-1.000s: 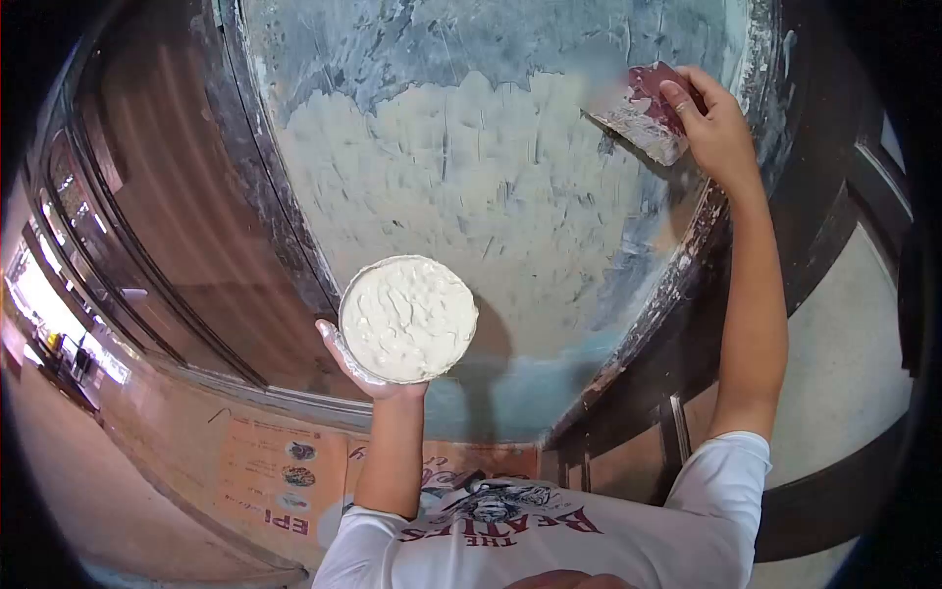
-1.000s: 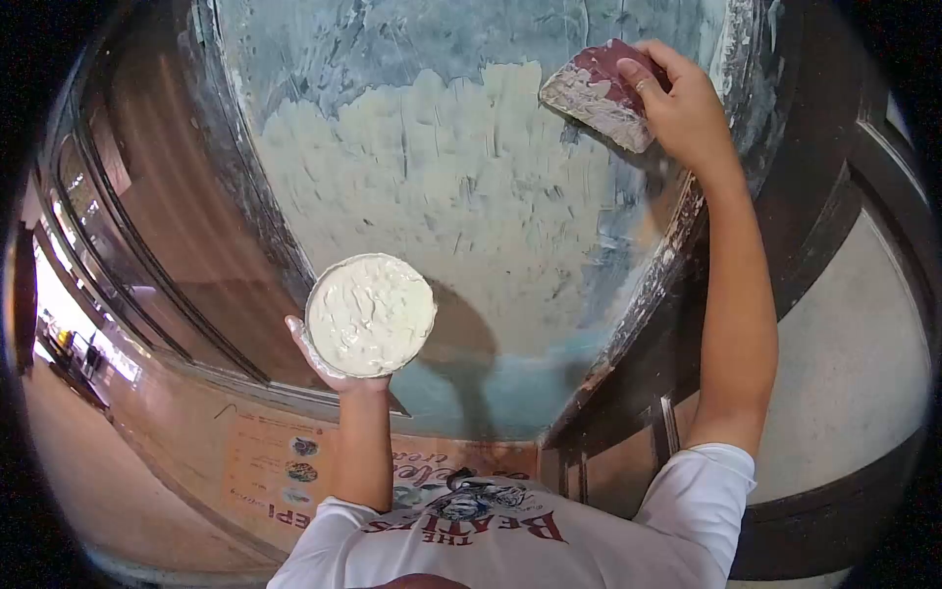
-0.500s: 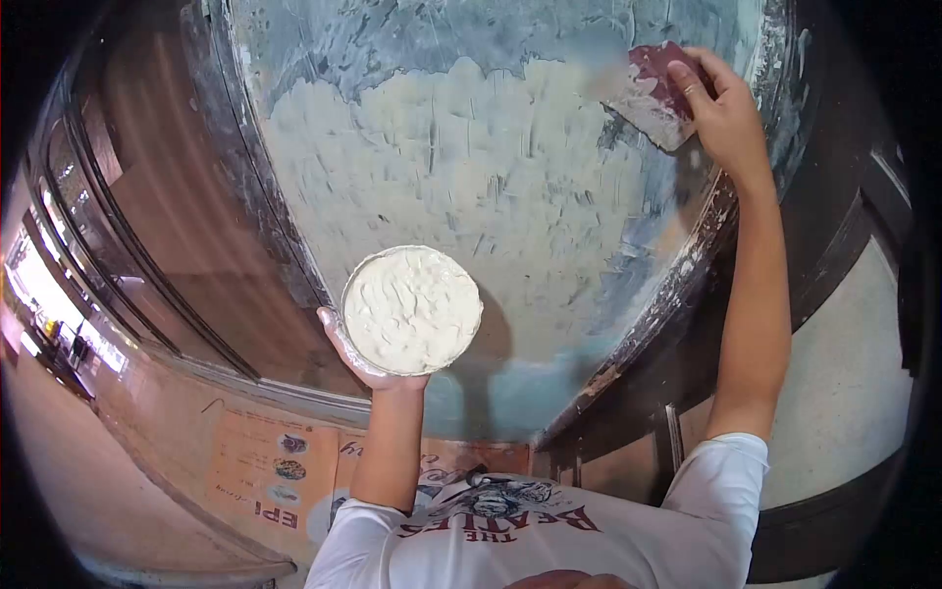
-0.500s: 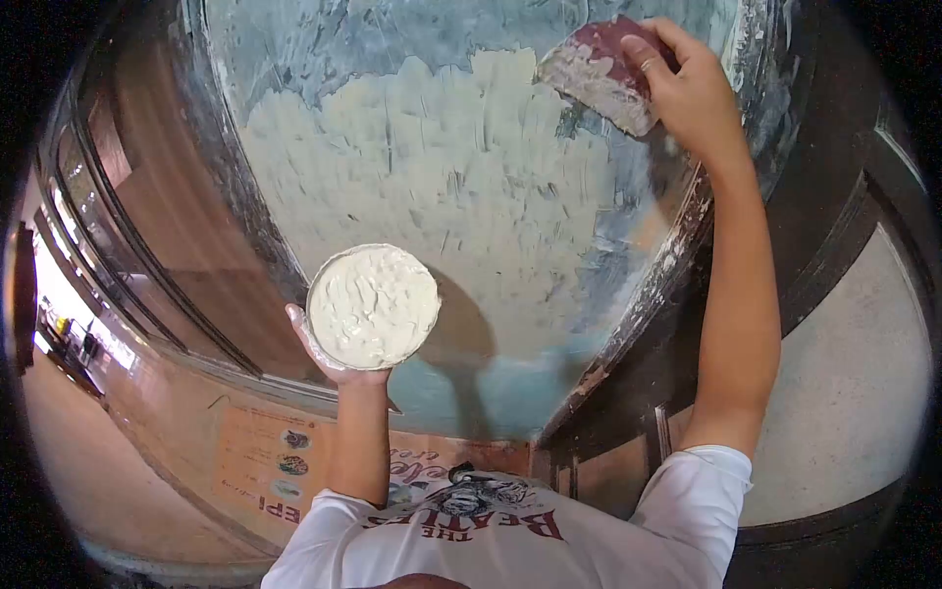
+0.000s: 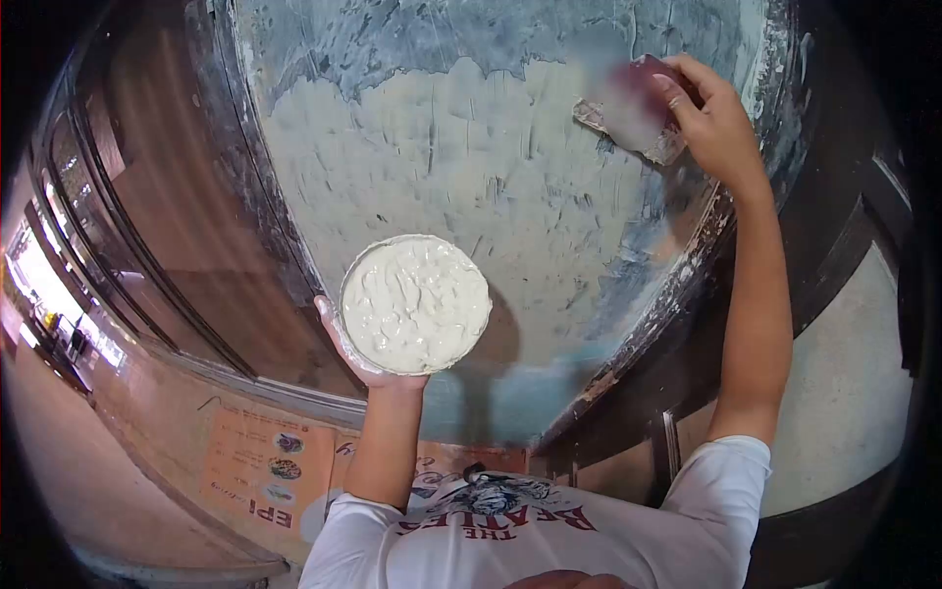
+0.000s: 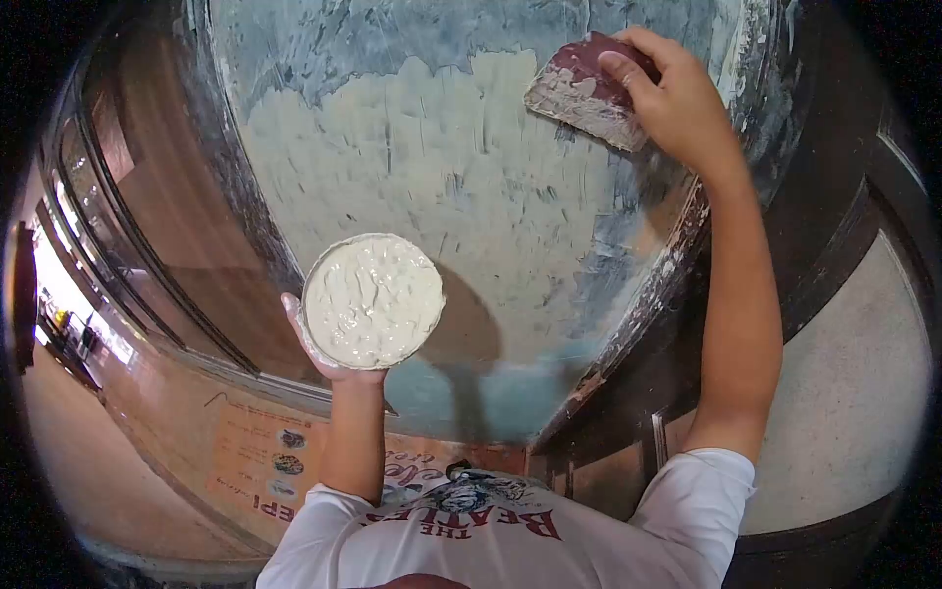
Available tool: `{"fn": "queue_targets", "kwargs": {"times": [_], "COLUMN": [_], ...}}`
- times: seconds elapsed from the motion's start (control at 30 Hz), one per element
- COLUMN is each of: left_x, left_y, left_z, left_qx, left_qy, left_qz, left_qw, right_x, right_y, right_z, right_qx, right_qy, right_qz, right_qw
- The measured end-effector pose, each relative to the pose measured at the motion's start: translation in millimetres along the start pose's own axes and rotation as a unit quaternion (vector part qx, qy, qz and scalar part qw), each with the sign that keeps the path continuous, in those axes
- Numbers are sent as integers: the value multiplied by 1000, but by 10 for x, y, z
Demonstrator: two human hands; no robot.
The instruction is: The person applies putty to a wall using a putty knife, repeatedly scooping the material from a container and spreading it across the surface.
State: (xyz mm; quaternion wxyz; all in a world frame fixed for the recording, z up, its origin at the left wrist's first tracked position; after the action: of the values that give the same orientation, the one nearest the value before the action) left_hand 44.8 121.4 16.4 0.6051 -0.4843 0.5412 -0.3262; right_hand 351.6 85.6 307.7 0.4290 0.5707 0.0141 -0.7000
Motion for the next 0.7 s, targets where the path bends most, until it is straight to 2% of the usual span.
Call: {"fn": "queue_targets", "kwargs": {"times": [0.03,0.1,0.2,0.3,0.37,0.43,0.47,0.5,0.57,0.6,0.7], "left_x": [-1,-12,16,47,60,59,51,42,33,35,11], "left_y": [9,5,-33,24,-15,-6,14,51,-10,-45,-22], "left_z": [5,17,22,-16,24,24,13,-8,-10,-6,-31], "left_qx": [0,7,9,0,54,36,14,-9,10,14,10], "left_qy": [0,4,4,0,29,22,11,0,9,17,15], "left_qz": [-1,6,6,-10,39,28,1,-27,-4,6,18], "left_qw": [1000,1000,1000,1000,997,999,1000,1000,1000,1000,1000], "right_x": [25,-63,-125,-29,-5,-73,-81,-81,-78,-55,-22], "right_y": [-15,90,200,52,-3,122,248,274,261,191,50], "right_z": [62,14,-19,-76,-48,-58,-24,-18,9,-31,-14], "right_qx": [58,55,-36,-4,26,-9,-12,-12,-43,-44,12], "right_qy": [33,45,1,7,12,-13,-22,-20,5,-30,-5], "right_qz": [-18,-48,-20,-8,0,-30,-80,-81,-39,-8,11], "right_qw": [998,996,999,1000,1000,999,996,996,998,999,1000]}}
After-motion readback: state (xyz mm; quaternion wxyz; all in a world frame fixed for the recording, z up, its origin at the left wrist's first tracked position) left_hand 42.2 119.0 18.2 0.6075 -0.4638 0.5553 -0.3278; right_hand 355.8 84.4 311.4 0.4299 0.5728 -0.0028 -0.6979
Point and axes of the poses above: each hand's wrist, its own x-axis away from the middle knuckle, its own y-axis out of the back of the hand, z = x × y, the point moved 10 cm from there along -x, towards the middle knuckle, and after that the axes turned 12 degrees about -y, right-handed, at the moved point
